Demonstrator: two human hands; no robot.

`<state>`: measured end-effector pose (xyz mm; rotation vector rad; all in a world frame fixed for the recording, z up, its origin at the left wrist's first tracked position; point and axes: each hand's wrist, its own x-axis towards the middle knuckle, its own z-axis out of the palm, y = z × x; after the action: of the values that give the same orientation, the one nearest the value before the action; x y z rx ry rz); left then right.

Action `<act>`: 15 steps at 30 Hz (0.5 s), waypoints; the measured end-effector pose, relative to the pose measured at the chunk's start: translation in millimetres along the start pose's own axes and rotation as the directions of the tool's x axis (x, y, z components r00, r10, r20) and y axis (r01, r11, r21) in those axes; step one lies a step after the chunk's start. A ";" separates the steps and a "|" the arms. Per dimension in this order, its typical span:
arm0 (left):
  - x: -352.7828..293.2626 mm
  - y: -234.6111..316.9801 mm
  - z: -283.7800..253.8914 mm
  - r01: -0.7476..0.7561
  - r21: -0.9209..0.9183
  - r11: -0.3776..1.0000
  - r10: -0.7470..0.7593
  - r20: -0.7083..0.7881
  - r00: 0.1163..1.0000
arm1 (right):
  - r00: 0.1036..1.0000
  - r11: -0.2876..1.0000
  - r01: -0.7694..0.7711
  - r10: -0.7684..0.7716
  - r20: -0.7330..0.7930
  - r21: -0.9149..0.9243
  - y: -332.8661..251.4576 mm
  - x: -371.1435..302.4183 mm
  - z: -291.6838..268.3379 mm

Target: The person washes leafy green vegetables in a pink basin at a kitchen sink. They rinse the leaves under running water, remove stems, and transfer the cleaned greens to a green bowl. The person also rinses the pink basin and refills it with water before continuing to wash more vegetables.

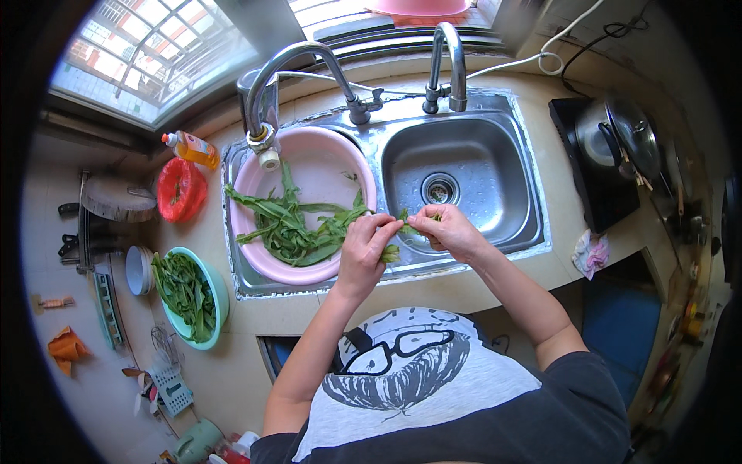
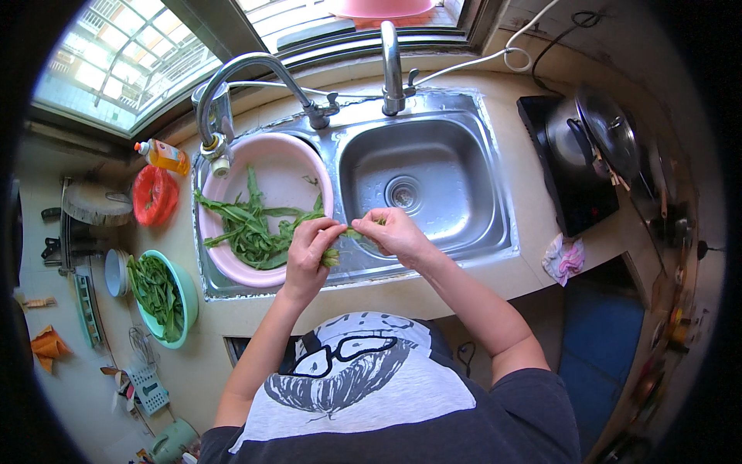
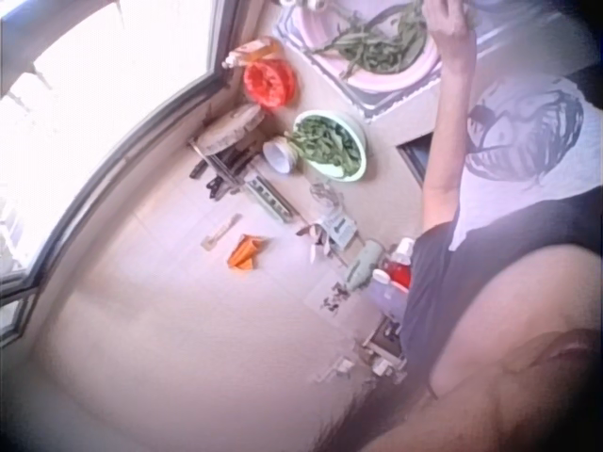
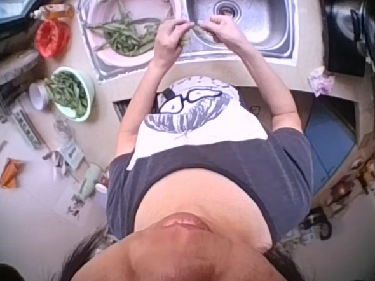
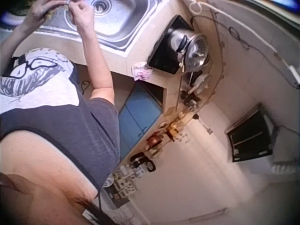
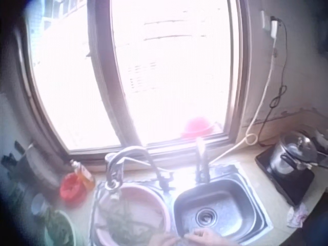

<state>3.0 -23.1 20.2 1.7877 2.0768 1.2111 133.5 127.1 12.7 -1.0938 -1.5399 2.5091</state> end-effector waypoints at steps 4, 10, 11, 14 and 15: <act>-0.6 2.5 4.2 0.085 -0.090 0.992 -0.080 0.061 0.995 | 0.921 0.914 0.331 -0.367 -0.130 -0.234 12.6 0.6 4.0; 0.5 4.8 9.9 0.149 -0.080 0.986 -0.156 -0.097 0.983 | 0.881 0.879 0.396 -0.445 -0.159 -0.266 25.0 4.5 25.6; -0.3 5.0 9.9 0.157 -0.099 0.983 -0.169 -0.127 0.977 | 0.886 0.879 0.396 -0.442 -0.142 -0.266 26.6 4.0 27.7; -5.6 5.0 6.2 0.143 -0.106 0.984 -0.155 -0.109 0.982 | 0.939 0.939 0.341 -0.342 -0.042 -0.033 27.7 0.9 30.6; -7.8 4.9 4.9 0.185 -0.192 0.964 -0.210 -0.114 0.971 | 0.972 0.962 0.222 -0.231 0.042 0.162 26.6 -1.0 30.8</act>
<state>11.8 -27.8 17.1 1.4197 2.0785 1.4421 126.1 88.8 0.9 -0.7804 -1.3644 2.4757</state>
